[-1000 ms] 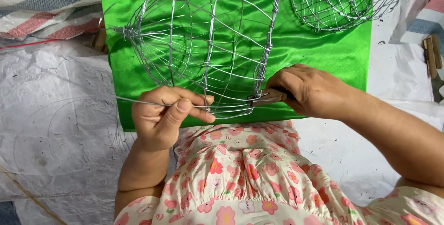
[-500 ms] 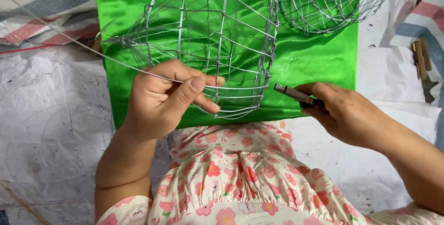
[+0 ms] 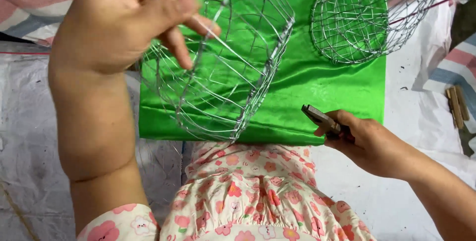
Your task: Constructing a wire basket by bending, twisting, and cutting metal wire using pliers.
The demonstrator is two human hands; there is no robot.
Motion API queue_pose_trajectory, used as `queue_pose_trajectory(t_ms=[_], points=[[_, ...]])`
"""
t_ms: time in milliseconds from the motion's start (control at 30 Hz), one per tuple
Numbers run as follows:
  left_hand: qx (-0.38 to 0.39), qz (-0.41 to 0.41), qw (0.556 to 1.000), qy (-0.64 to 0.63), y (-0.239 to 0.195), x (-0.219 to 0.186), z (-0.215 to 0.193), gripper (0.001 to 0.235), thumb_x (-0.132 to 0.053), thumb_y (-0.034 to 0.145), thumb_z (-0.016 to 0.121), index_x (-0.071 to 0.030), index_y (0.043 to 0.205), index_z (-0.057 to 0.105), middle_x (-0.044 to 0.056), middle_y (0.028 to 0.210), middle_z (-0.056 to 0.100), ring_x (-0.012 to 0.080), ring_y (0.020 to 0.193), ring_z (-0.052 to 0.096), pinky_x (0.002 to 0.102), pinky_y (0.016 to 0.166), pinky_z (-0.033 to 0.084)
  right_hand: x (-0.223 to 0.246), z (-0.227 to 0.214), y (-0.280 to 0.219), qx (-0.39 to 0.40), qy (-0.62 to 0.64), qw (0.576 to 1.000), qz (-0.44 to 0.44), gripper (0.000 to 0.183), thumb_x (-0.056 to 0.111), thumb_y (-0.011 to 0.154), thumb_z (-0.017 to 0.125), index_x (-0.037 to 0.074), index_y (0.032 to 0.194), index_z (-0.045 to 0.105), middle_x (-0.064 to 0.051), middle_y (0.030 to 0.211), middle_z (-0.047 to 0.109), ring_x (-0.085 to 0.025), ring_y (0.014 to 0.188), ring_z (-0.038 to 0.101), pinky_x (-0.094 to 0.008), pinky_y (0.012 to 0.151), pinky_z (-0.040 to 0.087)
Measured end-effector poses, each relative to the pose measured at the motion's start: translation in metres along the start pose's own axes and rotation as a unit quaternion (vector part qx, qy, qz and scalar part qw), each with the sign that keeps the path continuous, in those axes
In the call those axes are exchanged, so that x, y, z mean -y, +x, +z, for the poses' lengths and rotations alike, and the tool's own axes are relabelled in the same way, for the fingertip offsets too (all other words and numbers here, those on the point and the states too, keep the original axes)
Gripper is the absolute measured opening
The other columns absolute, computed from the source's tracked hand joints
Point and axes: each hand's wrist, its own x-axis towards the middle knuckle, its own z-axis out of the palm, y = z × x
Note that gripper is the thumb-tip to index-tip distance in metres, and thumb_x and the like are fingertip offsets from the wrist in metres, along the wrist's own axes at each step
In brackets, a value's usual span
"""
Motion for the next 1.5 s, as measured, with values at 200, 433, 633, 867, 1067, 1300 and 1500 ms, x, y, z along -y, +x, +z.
queue_pose_trajectory(t_ms=[200, 433, 633, 867, 1067, 1300, 1500], points=[[0.108, -0.031, 0.991, 0.07, 0.033, 0.011, 0.05, 0.018, 0.001, 0.096, 0.058, 0.005, 0.113, 0.054, 0.014, 0.079, 0.075, 0.013, 0.041, 0.062, 0.022, 0.034, 0.052, 0.018, 0.006, -0.004, 0.07, 0.021, 0.995, 0.067, 0.029, 0.013, 0.083, 0.079, 0.019, 0.111, 0.074, 0.0, 0.06, 0.08, -0.016, 0.046, 0.065, -0.032, 0.046, 0.051], [0.156, -0.069, 0.975, 0.144, 0.021, -0.015, 0.094, 0.008, -0.008, 0.093, 0.066, -0.006, 0.098, 0.061, 0.001, 0.068, 0.075, 0.0075, 0.036, 0.059, 0.023, 0.029, 0.049, 0.069, -0.007, -0.021, 0.213, -0.067, 0.948, 0.225, 0.027, 0.027, 0.091, 0.074, 0.032, 0.117, 0.069, 0.004, 0.068, 0.083, -0.013, 0.055, 0.071, -0.03, 0.055, 0.055], [0.155, 0.023, 0.969, 0.19, 0.012, -0.022, 0.137, 0.007, -0.008, 0.1, 0.06, -0.006, 0.097, 0.054, 0.004, 0.057, 0.067, 0.0239, 0.039, 0.065, 0.045, 0.043, 0.048, 0.085, -0.006, -0.029, 0.277, -0.168, 0.905, 0.277, 0.021, 0.04, 0.099, 0.059, 0.035, 0.119, 0.057, 0.009, 0.082, 0.086, -0.013, 0.064, 0.079, -0.032, 0.064, 0.058], [0.09, 0.058, 0.958, 0.265, 0.012, -0.015, 0.183, 0.029, -0.003, 0.083, 0.069, 0.007, 0.108, 0.057, 0.017, 0.049, 0.064, 0.0277, 0.03, 0.061, 0.044, 0.023, 0.042, 0.083, -0.007, -0.034, 0.284, -0.147, 0.883, 0.344, 0.014, 0.035, 0.098, 0.061, 0.028, 0.111, 0.064, 0.004, 0.079, 0.085, -0.016, 0.062, 0.074, -0.031, 0.062, 0.057], [0.035, 0.083, 0.948, 0.305, 0.001, -0.011, 0.211, 0.021, -0.006, 0.082, 0.074, -0.001, 0.094, 0.058, 0.016, 0.05, 0.062, 0.0247, 0.034, 0.059, 0.042, 0.028, 0.039, 0.077, -0.007, -0.04, 0.285, -0.069, 0.871, 0.393, 0.016, 0.029, 0.099, 0.065, 0.018, 0.098, 0.077, 0.0, 0.074, 0.085, -0.015, 0.062, 0.066, -0.029, 0.06, 0.054], [0.077, 0.087, 0.943, 0.312, -0.003, -0.009, 0.221, 0.021, -0.008, 0.085, 0.074, -0.003, 0.093, 0.055, 0.012, 0.048, 0.061, 0.0215, 0.034, 0.06, 0.041, 0.027, 0.04, 0.078, -0.007, -0.032, 0.323, -0.078, 0.842, 0.425, 0.026, 0.033, 0.098, 0.066, 0.013, 0.099, 0.082, 0.0, 0.086, 0.086, -0.014, 0.074, 0.071, -0.028, 0.068, 0.057], [0.066, 0.088, 0.949, 0.297, -0.006, -0.005, 0.227, 0.015, -0.005, 0.087, 0.071, -0.002, 0.091, 0.056, 0.011, 0.045, 0.058, 0.0183, 0.031, 0.056, 0.04, 0.025, 0.037, 0.023, -0.073, -0.062, 0.318, -0.063, 0.85, 0.415, 0.024, 0.032, 0.098, 0.067, 0.013, 0.099, 0.082, 0.0, 0.085, 0.084, -0.013, 0.073, 0.07, -0.027, 0.068, 0.056]])
